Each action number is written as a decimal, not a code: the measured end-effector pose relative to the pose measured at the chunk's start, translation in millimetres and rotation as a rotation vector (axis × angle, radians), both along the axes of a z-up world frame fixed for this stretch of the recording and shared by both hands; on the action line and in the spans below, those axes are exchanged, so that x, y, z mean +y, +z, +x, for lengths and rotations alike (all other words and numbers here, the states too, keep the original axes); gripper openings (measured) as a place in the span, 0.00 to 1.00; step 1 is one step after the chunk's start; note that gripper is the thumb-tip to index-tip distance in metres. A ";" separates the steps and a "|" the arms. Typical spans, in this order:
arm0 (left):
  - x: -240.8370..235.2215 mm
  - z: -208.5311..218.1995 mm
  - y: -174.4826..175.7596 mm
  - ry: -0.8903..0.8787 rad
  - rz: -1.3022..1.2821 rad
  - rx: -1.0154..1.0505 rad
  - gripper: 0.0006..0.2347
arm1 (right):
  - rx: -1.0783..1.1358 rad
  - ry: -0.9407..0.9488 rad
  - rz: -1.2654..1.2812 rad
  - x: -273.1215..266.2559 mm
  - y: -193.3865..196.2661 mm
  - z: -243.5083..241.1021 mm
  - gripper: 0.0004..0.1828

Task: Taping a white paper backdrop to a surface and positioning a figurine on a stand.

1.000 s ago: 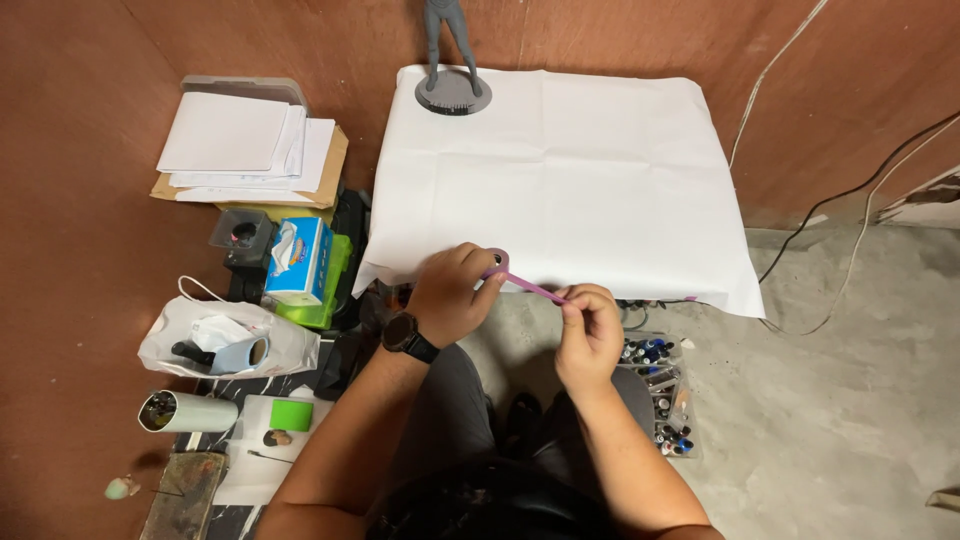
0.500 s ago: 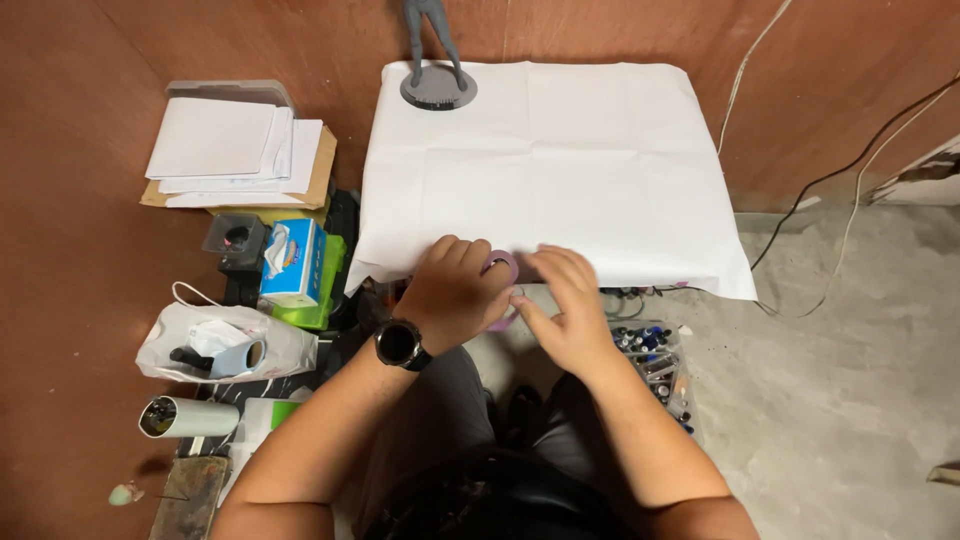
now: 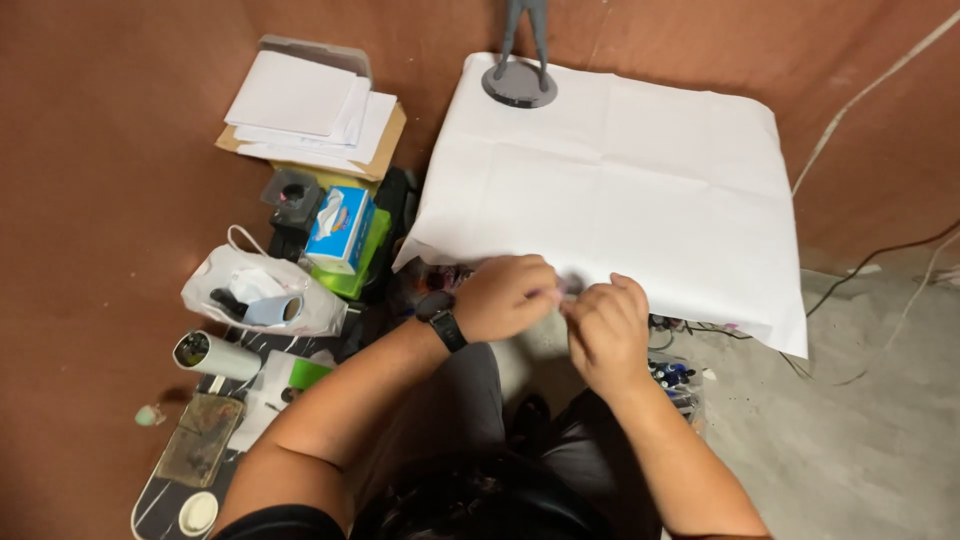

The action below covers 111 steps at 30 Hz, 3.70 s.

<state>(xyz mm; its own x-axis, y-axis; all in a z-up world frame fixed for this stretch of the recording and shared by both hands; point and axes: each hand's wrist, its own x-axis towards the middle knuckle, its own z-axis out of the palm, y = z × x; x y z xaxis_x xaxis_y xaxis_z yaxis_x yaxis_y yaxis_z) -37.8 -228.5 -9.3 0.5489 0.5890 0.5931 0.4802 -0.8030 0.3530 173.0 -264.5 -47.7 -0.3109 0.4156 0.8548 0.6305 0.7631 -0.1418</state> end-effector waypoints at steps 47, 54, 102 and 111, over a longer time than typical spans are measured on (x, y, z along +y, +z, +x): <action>59.4 59.6 -90.4 0.337 0.666 0.522 0.18 | 0.926 0.147 -0.541 178.6 36.5 186.6 0.29; 56.6 59.6 -83.8 0.311 0.644 0.451 0.15 | 0.717 -0.030 -0.762 273.0 68.4 137.4 0.31; 57.7 49.8 -69.3 0.144 0.238 0.467 0.17 | 0.410 -0.449 -1.225 496.5 9.7 75.2 0.20; 59.2 49.8 -66.4 0.137 0.218 0.365 0.15 | 0.069 -0.614 -1.150 452.3 56.9 61.6 0.06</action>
<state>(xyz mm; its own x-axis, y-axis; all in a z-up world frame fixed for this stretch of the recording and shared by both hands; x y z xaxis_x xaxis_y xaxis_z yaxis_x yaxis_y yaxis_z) 12.0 -169.3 -75.7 0.6710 0.5536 0.4932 0.6493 -0.7599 -0.0305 234.6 187.8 9.2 0.2198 0.9726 -0.0763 0.7960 -0.2240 -0.5623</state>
